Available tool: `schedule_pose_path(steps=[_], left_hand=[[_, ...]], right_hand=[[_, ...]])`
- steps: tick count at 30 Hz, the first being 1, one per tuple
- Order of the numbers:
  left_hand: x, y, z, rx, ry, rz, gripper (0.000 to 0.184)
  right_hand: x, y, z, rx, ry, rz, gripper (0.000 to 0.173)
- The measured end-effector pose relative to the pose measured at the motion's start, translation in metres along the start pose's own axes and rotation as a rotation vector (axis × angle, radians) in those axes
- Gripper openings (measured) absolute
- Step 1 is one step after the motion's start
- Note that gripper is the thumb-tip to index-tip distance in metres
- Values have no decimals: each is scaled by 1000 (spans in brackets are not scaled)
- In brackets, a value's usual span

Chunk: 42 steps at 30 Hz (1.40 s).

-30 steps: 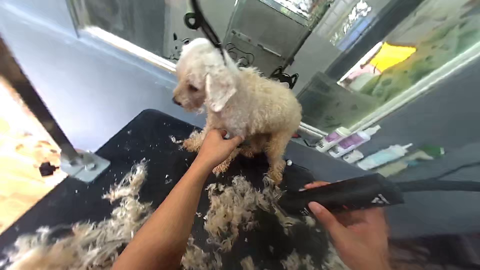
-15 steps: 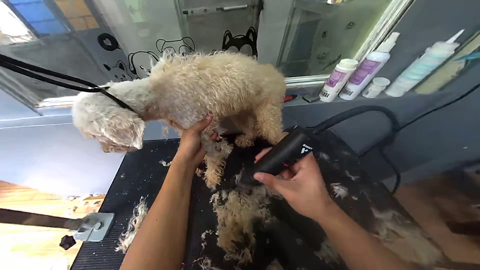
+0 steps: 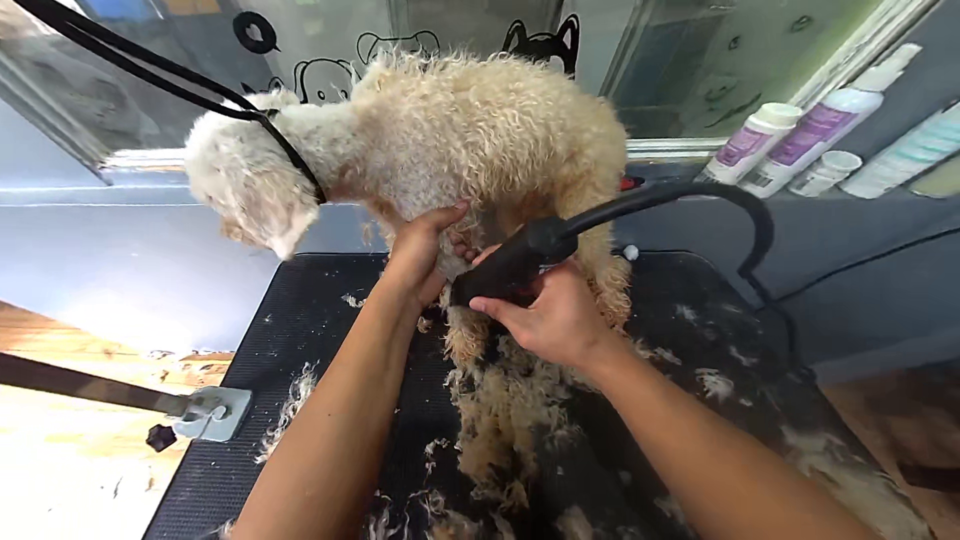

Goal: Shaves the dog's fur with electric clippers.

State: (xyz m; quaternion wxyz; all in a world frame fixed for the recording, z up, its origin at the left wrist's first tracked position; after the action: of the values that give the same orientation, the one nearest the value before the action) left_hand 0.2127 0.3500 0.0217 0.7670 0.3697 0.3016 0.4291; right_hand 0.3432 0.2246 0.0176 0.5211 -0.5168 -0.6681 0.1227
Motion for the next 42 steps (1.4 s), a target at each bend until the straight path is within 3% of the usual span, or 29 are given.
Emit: schedule_pose_path(steps=[4,7,11,16,20,23,24,25,27,29,31,37,42], left_hand=[[1,4,1,6,18,-16,13],[-1,6,2,16,52,-15,12],[2,7,0,50,49,27,13],[2,14,5,-14,38,-6,10],[2,19,4,-17,47,-25,8],[2,24,6,14,65,-21,10],[2,26,7,21,67,-23,10],[2,28,7,24,69,-25,10],[2,28,4,25,75,-32,9],[1,26,4,20,88,-31,8],[-2,25,8,17,86,-17,8],[-7,26,10,21,8,31,12],[-6,28,1,-48,-136,-24,23]], right_hand=[[-23,6,5,-82,-106,-1,41],[-13,-7,-4,-82,-233,93,55],[18,-15,-17,186,10,-100,60],[16,0,-2,112,-58,-30,54],[-21,5,12,-66,-203,59,49],[-36,-1,10,-219,-516,193,64],[-32,-4,3,-223,-628,240,77],[-26,-6,-5,-180,-649,254,83],[-15,-7,-24,57,-443,189,80],[3,-4,-30,333,-110,31,62],[26,-2,-30,474,55,-86,62],[52,22,-11,684,38,-141,61],[30,42,-1,825,-57,-14,65]])
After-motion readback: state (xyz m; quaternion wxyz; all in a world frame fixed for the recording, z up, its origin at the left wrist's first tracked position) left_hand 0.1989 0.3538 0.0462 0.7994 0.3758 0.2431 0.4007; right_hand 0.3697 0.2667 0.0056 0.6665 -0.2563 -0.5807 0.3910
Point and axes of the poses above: each hand's wrist, its own x-axis towards the middle knuckle, its own z-axis out of the palm, y = z × x, the point moved 2 cm from there along x, towards the middle knuckle, and after that the axes turned 3 degrees about y, right-handed, at the moved point
